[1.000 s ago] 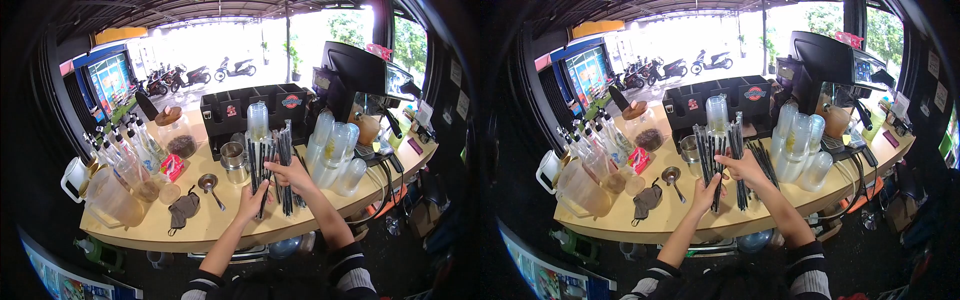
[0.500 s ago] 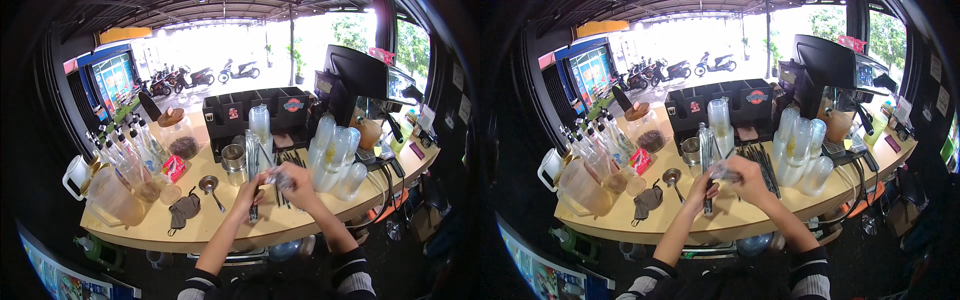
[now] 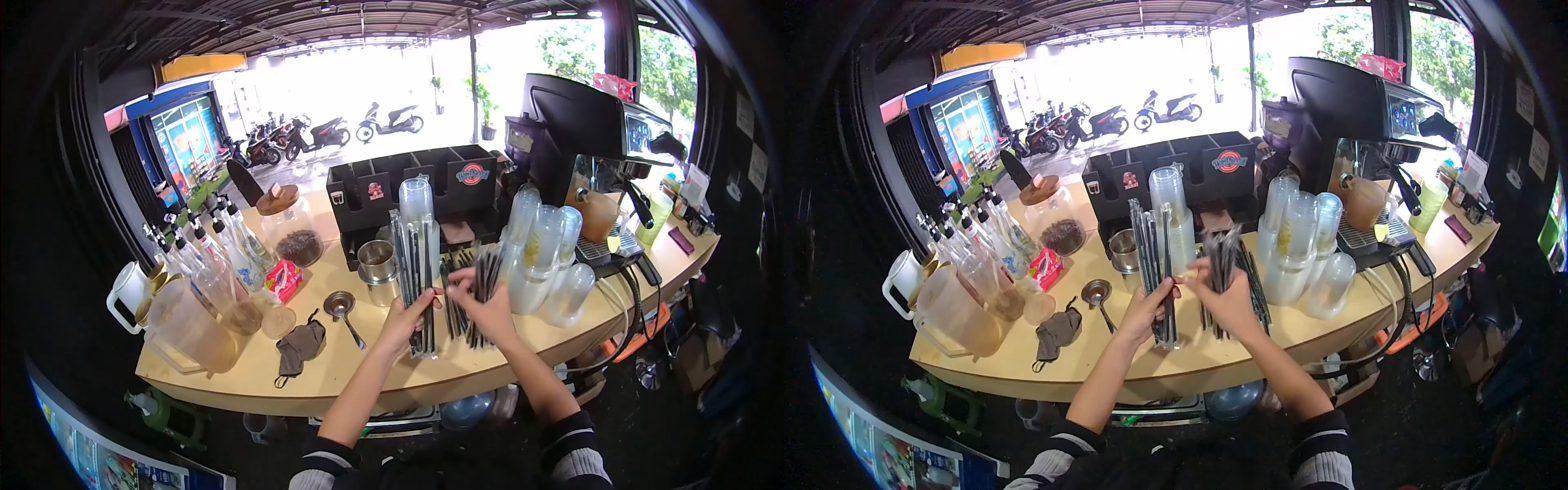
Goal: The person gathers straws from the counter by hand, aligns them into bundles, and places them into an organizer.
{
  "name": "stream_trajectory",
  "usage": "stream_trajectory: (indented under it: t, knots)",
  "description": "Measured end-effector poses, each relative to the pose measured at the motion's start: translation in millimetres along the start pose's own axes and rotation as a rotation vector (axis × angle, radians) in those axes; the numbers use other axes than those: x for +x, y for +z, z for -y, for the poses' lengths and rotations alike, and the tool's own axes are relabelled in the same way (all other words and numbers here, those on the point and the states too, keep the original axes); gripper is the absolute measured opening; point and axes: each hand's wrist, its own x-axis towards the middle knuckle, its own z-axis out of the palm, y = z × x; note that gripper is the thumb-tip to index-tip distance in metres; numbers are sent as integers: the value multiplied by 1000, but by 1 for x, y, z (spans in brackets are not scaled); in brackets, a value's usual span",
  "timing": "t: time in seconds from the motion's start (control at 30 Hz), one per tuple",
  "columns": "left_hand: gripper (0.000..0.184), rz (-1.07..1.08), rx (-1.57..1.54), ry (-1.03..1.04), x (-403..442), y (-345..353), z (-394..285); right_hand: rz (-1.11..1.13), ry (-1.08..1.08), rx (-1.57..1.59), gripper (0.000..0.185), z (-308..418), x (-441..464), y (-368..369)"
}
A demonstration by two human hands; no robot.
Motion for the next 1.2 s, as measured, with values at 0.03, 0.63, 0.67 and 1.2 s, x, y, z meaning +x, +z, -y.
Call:
stream_trajectory:
  t: [0.03,0.63,0.67,1.2]
  knots:
    - [27,3,32,21,-3,1,1,-34,67,152,26,1,5,2]
    - [24,-25,-28,248,-18,-6,12,-18,66,420,16,-16,29,26]
    - [24,-27,-29,247,-18,-7,12,-11,98,453,15,-10,27,27]
    - [24,-84,4,290,-12,-6,14,51,224,328,20,-4,28,33]
